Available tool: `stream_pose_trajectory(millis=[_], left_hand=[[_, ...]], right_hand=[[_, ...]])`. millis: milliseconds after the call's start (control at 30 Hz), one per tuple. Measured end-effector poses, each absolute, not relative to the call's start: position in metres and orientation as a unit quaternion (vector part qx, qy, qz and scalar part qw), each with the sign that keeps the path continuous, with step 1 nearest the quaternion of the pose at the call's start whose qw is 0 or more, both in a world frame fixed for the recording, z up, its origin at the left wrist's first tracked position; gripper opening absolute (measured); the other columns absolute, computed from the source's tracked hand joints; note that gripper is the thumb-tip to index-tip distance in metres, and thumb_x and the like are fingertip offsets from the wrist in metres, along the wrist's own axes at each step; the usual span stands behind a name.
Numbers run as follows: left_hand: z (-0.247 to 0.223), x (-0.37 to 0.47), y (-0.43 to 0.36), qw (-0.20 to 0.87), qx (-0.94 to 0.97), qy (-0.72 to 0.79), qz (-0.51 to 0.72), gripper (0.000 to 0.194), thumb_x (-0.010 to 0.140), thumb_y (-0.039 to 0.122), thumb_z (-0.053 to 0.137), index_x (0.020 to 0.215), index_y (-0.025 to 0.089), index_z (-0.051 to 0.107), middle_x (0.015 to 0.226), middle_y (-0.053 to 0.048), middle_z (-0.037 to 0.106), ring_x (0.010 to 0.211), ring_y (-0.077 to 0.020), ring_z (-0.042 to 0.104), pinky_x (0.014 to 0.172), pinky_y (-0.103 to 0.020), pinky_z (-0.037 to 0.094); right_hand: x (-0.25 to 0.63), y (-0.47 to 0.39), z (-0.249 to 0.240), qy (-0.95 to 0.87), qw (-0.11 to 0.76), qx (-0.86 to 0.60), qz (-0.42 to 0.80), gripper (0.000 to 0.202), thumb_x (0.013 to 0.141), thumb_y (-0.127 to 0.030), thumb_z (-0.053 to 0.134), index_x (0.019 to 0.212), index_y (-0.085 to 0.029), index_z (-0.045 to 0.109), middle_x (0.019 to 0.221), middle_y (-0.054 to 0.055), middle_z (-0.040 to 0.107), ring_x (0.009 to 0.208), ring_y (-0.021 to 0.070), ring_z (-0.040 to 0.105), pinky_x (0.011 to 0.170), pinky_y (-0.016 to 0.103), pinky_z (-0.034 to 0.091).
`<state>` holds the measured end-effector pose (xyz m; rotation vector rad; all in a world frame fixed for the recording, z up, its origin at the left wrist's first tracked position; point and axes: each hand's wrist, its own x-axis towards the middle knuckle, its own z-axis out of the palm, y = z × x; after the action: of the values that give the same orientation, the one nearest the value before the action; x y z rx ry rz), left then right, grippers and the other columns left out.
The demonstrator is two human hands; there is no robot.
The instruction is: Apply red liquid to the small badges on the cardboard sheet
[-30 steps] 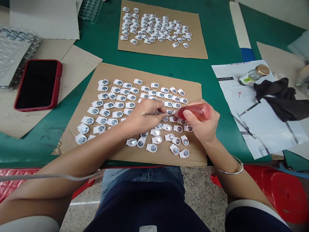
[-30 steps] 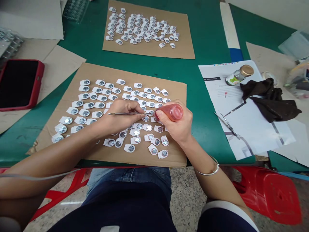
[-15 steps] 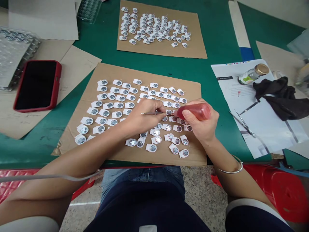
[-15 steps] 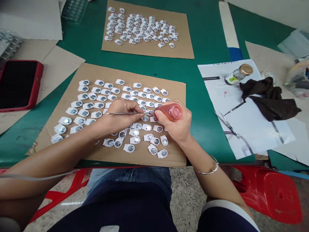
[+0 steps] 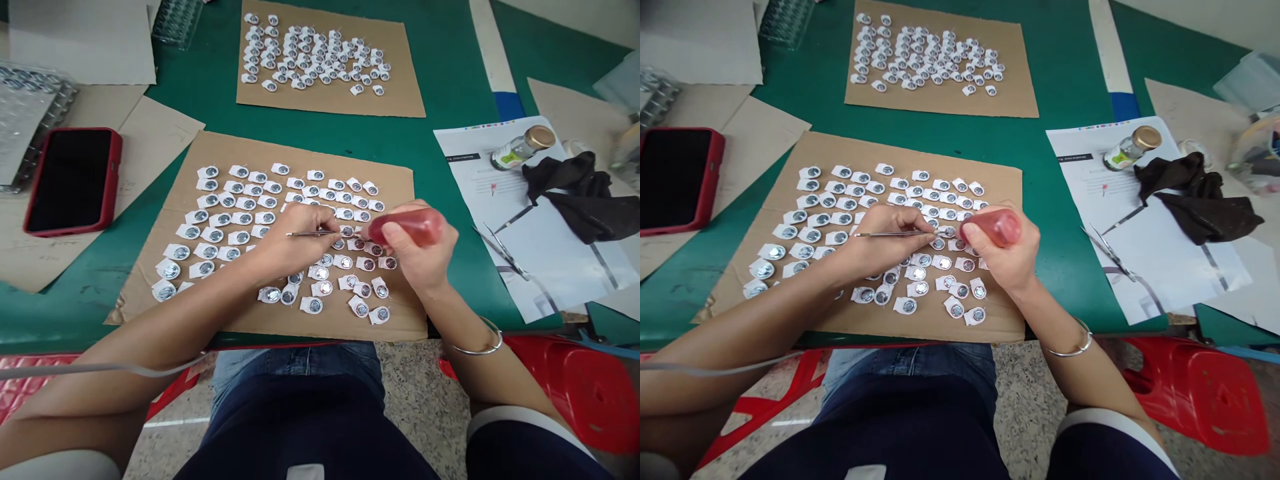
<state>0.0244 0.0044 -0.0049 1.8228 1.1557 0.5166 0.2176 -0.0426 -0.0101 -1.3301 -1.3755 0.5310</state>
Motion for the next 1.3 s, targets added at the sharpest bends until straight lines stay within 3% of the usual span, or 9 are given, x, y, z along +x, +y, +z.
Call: stream_pose_trajectory(millis=[100, 267, 400, 600, 800, 967, 1133, 1300], left_hand=[[-0.004, 0.025, 0.002, 0.436, 0.736, 0.469, 0.217, 0.011, 0.074, 0.022, 0.059, 0.073, 0.016, 0.068, 0.069, -0.001, 0.067, 0.06, -0.0095, 0.058, 0.051, -0.022, 0.042], [0.01, 0.024, -0.002, 0.424, 0.71, 0.482, 0.288, 0.005, 0.07, 0.02, 0.064, 0.069, 0.016, 0.068, 0.065, 0.0, 0.066, 0.056, -0.008, 0.056, 0.048, -0.019, 0.041], [0.034, 0.016, -0.005, 0.405, 0.691, 0.491, 0.343, 0.006, 0.067, 0.021, 0.069, 0.07, 0.016, 0.068, 0.064, 0.0, 0.065, 0.056, -0.0089, 0.057, 0.048, -0.02, 0.043], [0.057, -0.004, -0.004, 0.338, 0.744, 0.488, 0.308, 0.006, 0.07, 0.024, 0.068, 0.07, 0.018, 0.067, 0.067, 0.001, 0.066, 0.059, -0.0105, 0.059, 0.052, -0.022, 0.045], [0.047, -0.019, 0.006, 0.307, 0.788, 0.478, 0.237, 0.007, 0.069, 0.025, 0.066, 0.069, 0.018, 0.067, 0.067, 0.0, 0.067, 0.061, -0.0119, 0.061, 0.052, -0.022, 0.044], [0.03, -0.021, 0.004, 0.367, 0.761, 0.472, 0.251, 0.011, 0.071, 0.027, 0.065, 0.072, 0.016, 0.066, 0.068, 0.0, 0.067, 0.058, -0.0102, 0.059, 0.053, -0.022, 0.044], [0.035, -0.019, 0.008, 0.338, 0.783, 0.478, 0.21, 0.009, 0.071, 0.026, 0.064, 0.071, 0.019, 0.068, 0.064, 0.002, 0.065, 0.057, -0.0112, 0.058, 0.053, -0.024, 0.042], [0.033, -0.037, 0.028, 0.328, 0.717, 0.518, 0.332, 0.009, 0.07, 0.027, 0.068, 0.073, 0.018, 0.068, 0.073, 0.0, 0.068, 0.065, -0.0119, 0.062, 0.057, -0.024, 0.048]], right_hand=[[0.225, -0.039, -0.008, -0.477, 0.654, -0.52, 0.273, 0.017, 0.075, -0.039, 0.061, 0.079, -0.022, 0.06, 0.065, -0.002, 0.06, 0.046, 0.0105, 0.056, 0.034, 0.024, 0.036], [0.242, -0.029, 0.003, -0.364, 0.732, -0.485, 0.31, 0.027, 0.077, -0.048, 0.053, 0.077, -0.021, 0.058, 0.056, -0.003, 0.055, 0.044, 0.011, 0.054, 0.033, 0.022, 0.029], [0.251, -0.025, 0.01, -0.335, 0.737, -0.483, 0.333, 0.033, 0.075, -0.054, 0.049, 0.077, -0.022, 0.057, 0.055, -0.001, 0.055, 0.044, 0.0117, 0.051, 0.035, 0.022, 0.027], [0.254, -0.018, 0.033, -0.364, 0.708, -0.467, 0.385, 0.037, 0.076, -0.055, 0.047, 0.07, -0.02, 0.059, 0.06, 0.003, 0.058, 0.048, 0.0137, 0.054, 0.036, 0.024, 0.028], [0.236, -0.004, 0.051, -0.431, 0.67, -0.428, 0.426, 0.028, 0.077, -0.052, 0.054, 0.073, -0.025, 0.06, 0.064, 0.002, 0.062, 0.054, 0.0144, 0.057, 0.038, 0.027, 0.032], [0.218, 0.007, 0.04, -0.441, 0.626, -0.449, 0.46, 0.026, 0.077, -0.05, 0.054, 0.072, -0.025, 0.058, 0.06, 0.001, 0.064, 0.05, 0.0141, 0.055, 0.036, 0.026, 0.031], [0.216, 0.014, 0.031, -0.443, 0.593, -0.476, 0.476, 0.028, 0.078, -0.051, 0.051, 0.069, -0.026, 0.059, 0.062, 0.0, 0.066, 0.047, 0.0115, 0.052, 0.038, 0.025, 0.033], [0.241, 0.025, 0.019, -0.395, 0.618, -0.495, 0.466, 0.036, 0.075, -0.057, 0.051, 0.067, -0.022, 0.056, 0.059, 0.003, 0.062, 0.05, 0.0123, 0.054, 0.039, 0.024, 0.032]])
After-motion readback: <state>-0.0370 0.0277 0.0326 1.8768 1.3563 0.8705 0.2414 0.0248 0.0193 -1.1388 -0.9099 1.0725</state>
